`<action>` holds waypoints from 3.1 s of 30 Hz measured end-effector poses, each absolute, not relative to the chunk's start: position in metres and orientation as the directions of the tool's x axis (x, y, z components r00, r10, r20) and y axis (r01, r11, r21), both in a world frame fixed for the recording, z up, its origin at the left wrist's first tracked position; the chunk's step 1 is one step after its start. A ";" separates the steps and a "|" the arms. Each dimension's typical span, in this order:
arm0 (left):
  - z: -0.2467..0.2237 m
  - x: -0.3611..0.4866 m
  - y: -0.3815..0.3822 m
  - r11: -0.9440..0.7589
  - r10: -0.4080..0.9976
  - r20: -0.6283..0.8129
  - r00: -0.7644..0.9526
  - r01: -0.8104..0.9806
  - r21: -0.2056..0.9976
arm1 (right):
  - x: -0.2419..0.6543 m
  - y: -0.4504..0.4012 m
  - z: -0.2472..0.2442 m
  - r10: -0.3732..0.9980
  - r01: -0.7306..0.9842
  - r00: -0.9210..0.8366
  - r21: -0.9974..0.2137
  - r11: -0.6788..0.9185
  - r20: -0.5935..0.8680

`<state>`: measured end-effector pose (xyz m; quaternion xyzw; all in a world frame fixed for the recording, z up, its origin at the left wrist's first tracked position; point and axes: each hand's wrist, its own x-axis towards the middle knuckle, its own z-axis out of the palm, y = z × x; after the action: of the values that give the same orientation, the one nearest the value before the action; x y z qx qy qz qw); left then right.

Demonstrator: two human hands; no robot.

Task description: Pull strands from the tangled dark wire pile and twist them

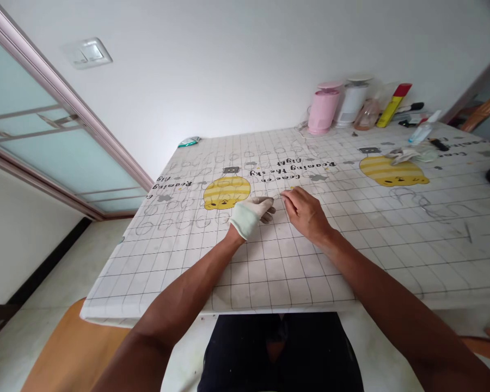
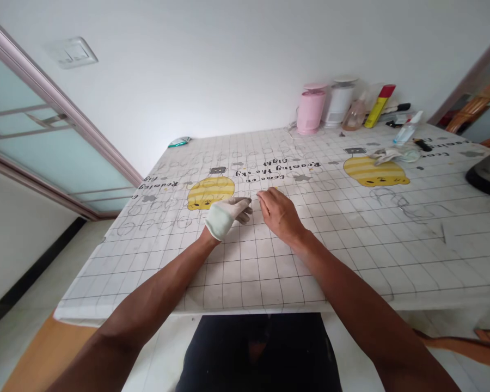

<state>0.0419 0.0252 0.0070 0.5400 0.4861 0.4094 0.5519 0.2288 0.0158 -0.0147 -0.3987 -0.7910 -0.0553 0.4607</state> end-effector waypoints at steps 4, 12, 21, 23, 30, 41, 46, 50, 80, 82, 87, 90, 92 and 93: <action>0.007 0.035 0.025 0.096 0.947 -0.063 0.315 -0.093 0.991 | 0.234 0.014 -0.014 0.578 0.695 -0.273 -0.257 0.671 0.769; 0.003 0.035 0.024 0.176 0.939 -0.099 0.329 -0.215 0.961 | 0.231 0.013 -0.014 0.606 0.635 -0.203 -0.367 0.680 0.769; 0.010 0.042 0.027 0.099 0.993 -0.095 0.071 -0.068 0.993 | 0.221 0.005 -0.006 0.940 0.329 -0.001 -0.887 0.324 0.342; 0.008 0.044 0.027 0.081 0.996 -0.079 0.048 -0.035 0.996 | 0.216 0.006 -0.008 0.959 0.315 0.004 -0.911 0.267 0.282; -0.005 0.049 0.034 0.069 0.995 -0.067 0.075 -0.019 0.997 | 0.199 0.014 -0.014 0.972 0.356 0.096 -0.919 0.167 0.214; -0.010 0.051 0.035 0.137 0.990 -0.137 0.023 -0.007 0.990 | 0.194 0.017 -0.024 0.964 0.542 0.078 -0.822 0.173 0.254; -0.009 0.045 0.040 0.176 0.979 -0.169 0.111 -0.053 0.983 | 0.207 0.019 -0.025 0.964 0.477 0.057 -0.856 0.201 0.258; -0.008 0.040 0.044 0.181 0.976 -0.178 0.128 -0.011 0.983 | 0.216 0.016 -0.020 0.926 0.464 0.013 -0.823 0.328 0.377; 0.014 0.053 0.014 0.316 0.900 -0.342 0.271 0.134 0.939 | 0.247 0.023 0.006 0.987 -0.067 -0.145 -0.996 0.065 0.074; 0.014 0.051 0.017 0.305 0.924 -0.317 0.216 0.087 0.948 | 0.249 0.021 0.007 0.979 0.018 -0.177 -0.994 0.107 0.103; 0.007 0.044 0.028 0.292 0.939 -0.289 0.185 0.006 0.956 | 0.251 0.018 0.003 0.961 0.256 -0.234 -0.944 0.209 0.150; 0.005 0.042 0.031 0.292 0.936 -0.285 0.209 -0.003 0.956 | 0.249 0.018 0.000 0.965 0.268 -0.201 -0.938 0.219 0.168; 0.005 0.043 0.030 0.292 0.936 -0.283 0.208 -0.013 0.956 | 0.247 0.017 0.001 0.965 0.311 -0.181 -0.920 0.237 0.188; 0.005 0.044 0.029 0.293 0.937 -0.284 0.203 -0.016 0.956 | 0.246 0.016 0.001 0.966 0.333 -0.174 -0.911 0.242 0.193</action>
<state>0.0440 0.0294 0.0046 0.4572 0.5038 0.3802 0.6266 0.2459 0.0163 0.0013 -0.4867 -0.6669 0.3770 0.4198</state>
